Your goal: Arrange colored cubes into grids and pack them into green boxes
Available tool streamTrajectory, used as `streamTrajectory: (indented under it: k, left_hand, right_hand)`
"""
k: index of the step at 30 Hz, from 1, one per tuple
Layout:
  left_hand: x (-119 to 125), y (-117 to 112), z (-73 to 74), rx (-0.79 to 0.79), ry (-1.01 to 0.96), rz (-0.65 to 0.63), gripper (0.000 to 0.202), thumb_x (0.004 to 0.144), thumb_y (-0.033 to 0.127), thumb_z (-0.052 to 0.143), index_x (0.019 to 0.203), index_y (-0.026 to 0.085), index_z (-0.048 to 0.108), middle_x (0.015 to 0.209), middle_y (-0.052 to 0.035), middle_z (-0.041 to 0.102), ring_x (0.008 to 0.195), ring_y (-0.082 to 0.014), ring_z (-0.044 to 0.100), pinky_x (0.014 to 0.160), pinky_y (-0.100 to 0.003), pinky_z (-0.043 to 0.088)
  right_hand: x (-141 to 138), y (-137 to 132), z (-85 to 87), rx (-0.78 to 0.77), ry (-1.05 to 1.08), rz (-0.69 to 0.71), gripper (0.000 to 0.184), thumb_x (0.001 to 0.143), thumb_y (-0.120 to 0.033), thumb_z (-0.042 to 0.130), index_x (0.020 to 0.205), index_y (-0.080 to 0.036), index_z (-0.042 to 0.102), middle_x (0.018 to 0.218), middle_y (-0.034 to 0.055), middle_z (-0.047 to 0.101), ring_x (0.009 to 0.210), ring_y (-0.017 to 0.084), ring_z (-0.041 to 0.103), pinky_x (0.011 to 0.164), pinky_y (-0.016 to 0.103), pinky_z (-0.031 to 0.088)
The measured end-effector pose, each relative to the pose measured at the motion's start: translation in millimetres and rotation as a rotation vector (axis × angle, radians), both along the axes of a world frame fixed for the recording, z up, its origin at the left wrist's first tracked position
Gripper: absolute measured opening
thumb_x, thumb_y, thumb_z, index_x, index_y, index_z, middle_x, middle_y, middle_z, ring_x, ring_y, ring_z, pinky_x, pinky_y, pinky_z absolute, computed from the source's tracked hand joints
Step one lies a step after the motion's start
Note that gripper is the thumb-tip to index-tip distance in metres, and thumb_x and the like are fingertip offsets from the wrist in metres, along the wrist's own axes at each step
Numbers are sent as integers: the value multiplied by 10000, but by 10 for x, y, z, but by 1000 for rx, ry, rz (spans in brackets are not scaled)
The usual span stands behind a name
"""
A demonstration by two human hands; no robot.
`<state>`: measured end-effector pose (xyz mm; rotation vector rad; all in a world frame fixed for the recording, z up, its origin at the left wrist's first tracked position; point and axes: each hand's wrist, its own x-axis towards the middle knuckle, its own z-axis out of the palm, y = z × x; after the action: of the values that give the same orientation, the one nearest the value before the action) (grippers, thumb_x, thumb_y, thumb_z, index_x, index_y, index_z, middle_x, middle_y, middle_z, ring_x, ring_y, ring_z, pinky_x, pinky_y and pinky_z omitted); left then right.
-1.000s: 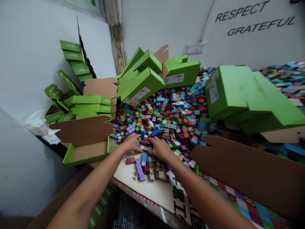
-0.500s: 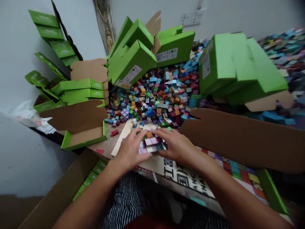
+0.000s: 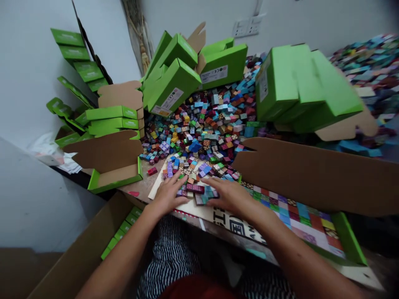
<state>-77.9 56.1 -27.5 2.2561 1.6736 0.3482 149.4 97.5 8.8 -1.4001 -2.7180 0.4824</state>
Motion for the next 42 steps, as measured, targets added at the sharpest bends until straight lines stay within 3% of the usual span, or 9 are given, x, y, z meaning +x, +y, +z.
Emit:
streamTrajectory:
  k: [6, 11, 16, 19, 22, 25, 28, 37, 42]
  left_hand:
    - [126, -245, -280, 168, -156, 74, 418, 875, 224, 577, 1289, 195, 524, 1422, -117, 435, 1290, -263, 435, 1085, -430, 371]
    - [171, -383, -304, 231, -239, 112, 325, 883, 250, 568, 1205, 208, 585, 1317, -100, 527, 1220, -260, 490, 1036, -439, 413]
    - [145, -391, -253, 178, -268, 106, 322, 879, 231, 571, 1200, 228, 595, 1340, -90, 505, 1224, -257, 478, 1029, -435, 396]
    - [148, -290, -192, 114, -205, 120, 471, 795, 314, 695, 1242, 240, 568, 1431, -100, 403, 1272, -310, 411, 1035, -484, 362]
    - [142, -182, -128, 36, -151, 136, 637, 703, 400, 777, 1275, 263, 533, 1464, -94, 354, 1285, -337, 383, 1034, -515, 342]
    - [122, -150, -124, 50, -154, 113, 589, 710, 389, 774, 1236, 237, 558, 1415, -93, 408, 1268, -320, 399, 1030, -482, 346]
    - [110, -187, -179, 95, -206, 56, 475, 764, 354, 730, 1194, 223, 576, 1297, -82, 519, 1194, -281, 465, 991, -425, 380]
    - [117, -187, -220, 70, -161, 26, 630, 737, 477, 738, 1289, 270, 516, 1270, -47, 557, 1166, -276, 471, 957, -413, 363]
    - [82, -133, -184, 52, -138, 55, 622, 741, 476, 739, 1287, 283, 512, 1247, -39, 575, 1145, -270, 479, 944, -402, 357]
  right_hand:
    - [-195, 7, -110, 41, 162, 61, 396, 816, -200, 591, 1206, -272, 580, 1102, 46, 652, 924, 202, 621, 782, 293, 449]
    - [-232, 48, -151, -21, 259, 28, 220, 848, -208, 543, 1042, -259, 635, 1008, 9, 688, 892, 178, 621, 744, 258, 434]
    - [-34, 182, -106, 117, 93, -141, 253, 850, -216, 520, 1064, -257, 650, 1009, 40, 695, 930, 229, 611, 767, 311, 429]
    - [1, 241, -129, 130, -21, -33, 324, 838, -117, 474, 1071, -236, 665, 1014, 57, 693, 948, 228, 601, 822, 328, 421]
    - [45, 232, -139, 96, 39, 146, 412, 848, -75, 437, 1160, -258, 633, 1169, 42, 642, 1036, 202, 575, 892, 325, 415]
    - [116, 128, -98, 122, 28, 111, 426, 809, -163, 583, 1216, -289, 603, 1279, 62, 569, 1114, 268, 533, 918, 410, 412]
    - [135, -10, -62, 54, -26, 124, 521, 745, -222, 690, 1253, -242, 574, 1225, 108, 573, 1045, 289, 561, 875, 424, 442]
    - [-204, -71, -233, 4, 62, 96, 547, 703, -232, 748, 1209, -133, 567, 1129, 143, 563, 961, 264, 584, 808, 357, 479]
    - [-97, 99, -130, 11, 140, 97, 425, 787, -211, 662, 1204, -189, 585, 1119, 97, 596, 1005, 234, 576, 849, 327, 459]
